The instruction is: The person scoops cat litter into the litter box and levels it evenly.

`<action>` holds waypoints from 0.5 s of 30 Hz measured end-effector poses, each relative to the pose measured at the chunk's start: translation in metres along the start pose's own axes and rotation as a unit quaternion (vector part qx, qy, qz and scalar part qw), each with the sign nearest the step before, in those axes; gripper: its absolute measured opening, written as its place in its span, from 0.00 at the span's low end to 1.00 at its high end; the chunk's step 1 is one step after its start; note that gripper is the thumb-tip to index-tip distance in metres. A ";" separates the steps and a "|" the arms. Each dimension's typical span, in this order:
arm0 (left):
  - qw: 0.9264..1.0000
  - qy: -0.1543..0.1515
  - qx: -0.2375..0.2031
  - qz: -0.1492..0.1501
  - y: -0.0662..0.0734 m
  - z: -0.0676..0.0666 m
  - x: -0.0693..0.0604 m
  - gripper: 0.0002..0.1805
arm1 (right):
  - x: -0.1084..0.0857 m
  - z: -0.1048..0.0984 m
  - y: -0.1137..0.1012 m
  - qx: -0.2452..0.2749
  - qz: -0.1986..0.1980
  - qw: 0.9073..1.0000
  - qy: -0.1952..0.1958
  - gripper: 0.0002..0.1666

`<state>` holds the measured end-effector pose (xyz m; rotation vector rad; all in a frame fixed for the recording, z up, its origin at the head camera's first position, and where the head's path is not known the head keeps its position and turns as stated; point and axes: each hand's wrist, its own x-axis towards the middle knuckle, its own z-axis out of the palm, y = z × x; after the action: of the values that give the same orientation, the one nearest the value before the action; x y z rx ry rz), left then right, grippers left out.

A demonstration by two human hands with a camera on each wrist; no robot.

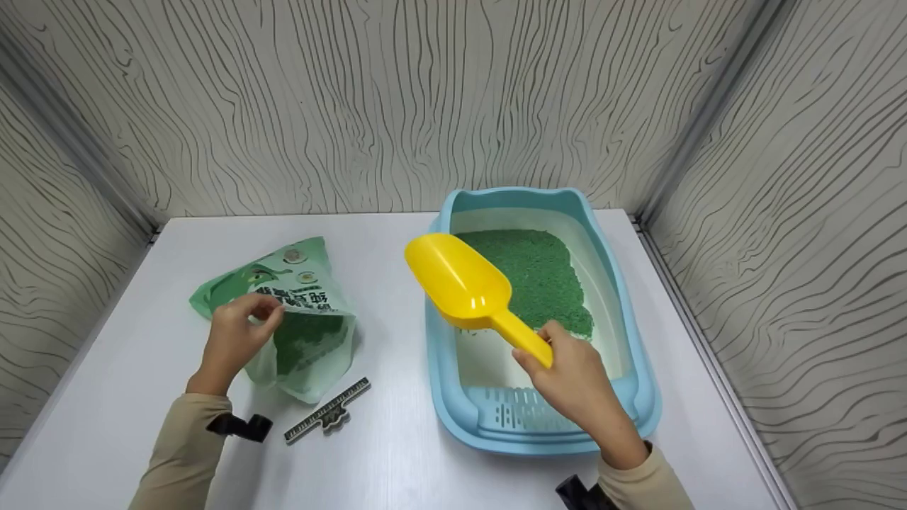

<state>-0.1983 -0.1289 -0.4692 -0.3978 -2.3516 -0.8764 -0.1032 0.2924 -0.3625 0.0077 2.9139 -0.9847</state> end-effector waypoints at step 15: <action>0.998 0.047 0.027 0.014 0.004 0.014 0.019 0.02 | 0.002 0.019 -0.017 0.005 -0.040 0.998 -0.044 0.15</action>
<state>-0.2171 -0.1155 -0.4636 -0.3578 -2.2730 -0.7985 -0.1040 0.2669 -0.3674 -0.1493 2.8497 -0.9845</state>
